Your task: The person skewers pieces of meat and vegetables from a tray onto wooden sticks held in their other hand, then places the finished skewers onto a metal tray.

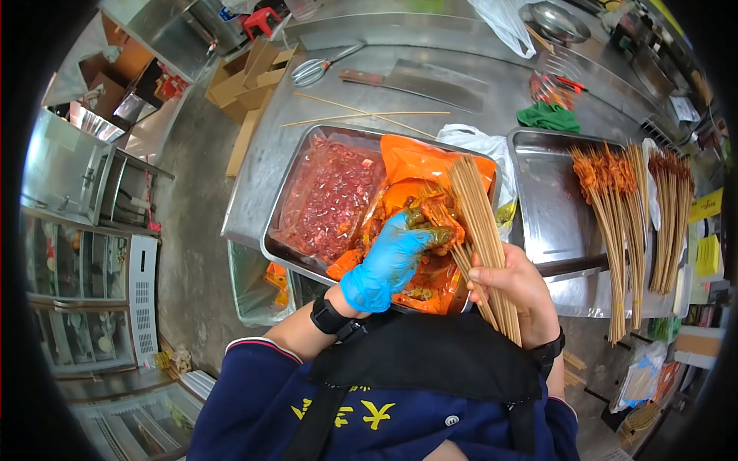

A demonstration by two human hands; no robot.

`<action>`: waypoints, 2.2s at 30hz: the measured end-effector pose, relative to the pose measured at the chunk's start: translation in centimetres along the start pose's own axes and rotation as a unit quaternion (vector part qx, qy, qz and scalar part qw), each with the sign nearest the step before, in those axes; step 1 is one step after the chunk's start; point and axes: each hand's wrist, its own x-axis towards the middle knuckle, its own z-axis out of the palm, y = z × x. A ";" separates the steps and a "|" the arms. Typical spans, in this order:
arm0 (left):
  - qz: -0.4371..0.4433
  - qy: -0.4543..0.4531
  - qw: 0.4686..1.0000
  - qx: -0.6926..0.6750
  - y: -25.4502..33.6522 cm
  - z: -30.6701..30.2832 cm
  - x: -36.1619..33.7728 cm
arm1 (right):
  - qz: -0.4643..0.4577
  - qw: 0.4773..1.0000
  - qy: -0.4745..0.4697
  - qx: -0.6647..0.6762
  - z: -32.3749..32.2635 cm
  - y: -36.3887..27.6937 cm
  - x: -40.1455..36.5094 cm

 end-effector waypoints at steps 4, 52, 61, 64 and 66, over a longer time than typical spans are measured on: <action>-0.006 0.000 1.000 0.015 -0.2 0.2 0.1 | 0.008 1.000 0.004 0.001 0.0 0.0 0.0; 0.082 0.040 0.988 0.128 -1.6 -1.3 4.6 | -0.013 0.993 -0.098 0.064 0.6 -0.1 -0.8; 0.096 0.098 0.964 0.229 2.3 -3.1 1.2 | -0.029 0.998 -0.032 0.053 -0.3 0.1 -0.6; 0.003 0.018 0.992 0.128 2.1 -1.6 -0.2 | -0.002 0.999 -0.025 0.039 -0.2 0.7 -0.1; 0.006 0.030 0.995 0.097 1.3 -1.1 0.2 | -0.011 0.999 -0.041 0.013 0.3 0.9 0.0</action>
